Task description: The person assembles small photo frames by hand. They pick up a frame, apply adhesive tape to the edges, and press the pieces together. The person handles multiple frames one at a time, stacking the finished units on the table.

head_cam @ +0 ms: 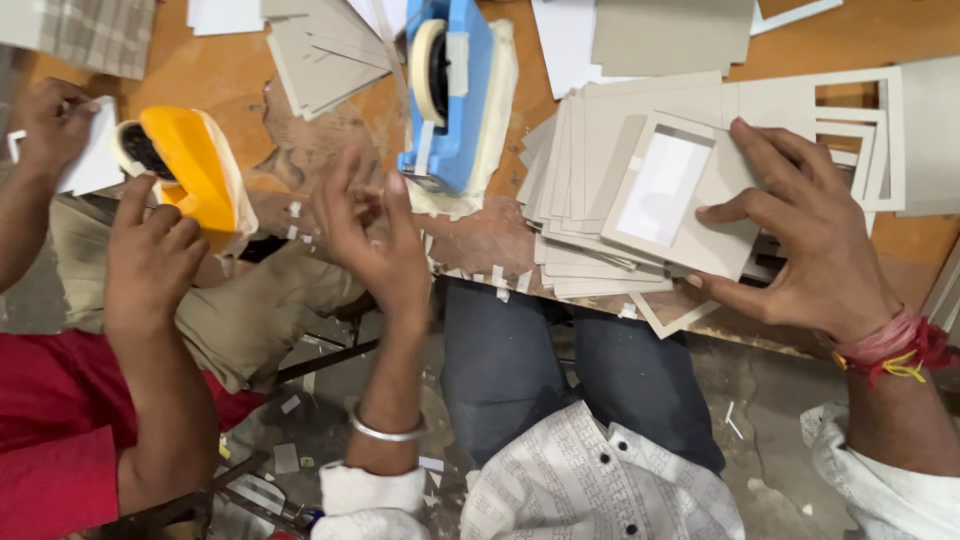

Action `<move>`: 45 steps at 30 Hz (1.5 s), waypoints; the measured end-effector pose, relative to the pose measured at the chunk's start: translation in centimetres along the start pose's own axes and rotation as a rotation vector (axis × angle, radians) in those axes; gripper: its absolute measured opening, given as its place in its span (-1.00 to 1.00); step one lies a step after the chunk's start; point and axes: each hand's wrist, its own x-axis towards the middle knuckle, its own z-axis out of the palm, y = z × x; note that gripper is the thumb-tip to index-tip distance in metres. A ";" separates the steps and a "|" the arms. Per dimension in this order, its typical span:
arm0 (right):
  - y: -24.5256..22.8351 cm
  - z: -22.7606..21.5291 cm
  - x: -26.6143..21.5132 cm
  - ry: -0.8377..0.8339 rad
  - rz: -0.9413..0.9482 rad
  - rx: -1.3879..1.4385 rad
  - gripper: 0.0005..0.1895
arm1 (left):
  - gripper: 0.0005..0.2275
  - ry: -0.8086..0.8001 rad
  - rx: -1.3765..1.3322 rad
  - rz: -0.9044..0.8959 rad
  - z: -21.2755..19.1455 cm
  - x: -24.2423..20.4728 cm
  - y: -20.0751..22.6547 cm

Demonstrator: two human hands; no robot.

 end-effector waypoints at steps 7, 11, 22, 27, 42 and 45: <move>0.8 0.5 -0.9 -0.024 0.046 -0.019 -0.48 | -0.80 -0.385 -0.202 -0.195 0.2 4.7 -3.8; 0.6 0.5 -0.8 -0.018 0.041 -0.001 -0.48 | -0.85 -0.224 -0.136 -0.031 -1.6 1.4 -4.8; 0.2 0.2 -0.1 0.005 0.001 -0.031 -0.48 | -0.58 -0.263 -0.233 -0.201 -0.6 3.7 -3.2; 0.1 0.2 -0.4 -0.002 0.059 0.002 -0.48 | -0.40 -0.255 -0.403 -0.055 0.1 4.2 -2.0; 0.5 0.0 -0.5 0.003 0.016 0.029 -0.50 | -0.50 -0.478 -0.491 -0.362 5.0 -12.5 3.7; 0.3 -0.3 -0.3 0.005 0.025 0.025 -0.48 | -0.52 -0.500 -0.605 -0.511 7.9 -14.1 6.6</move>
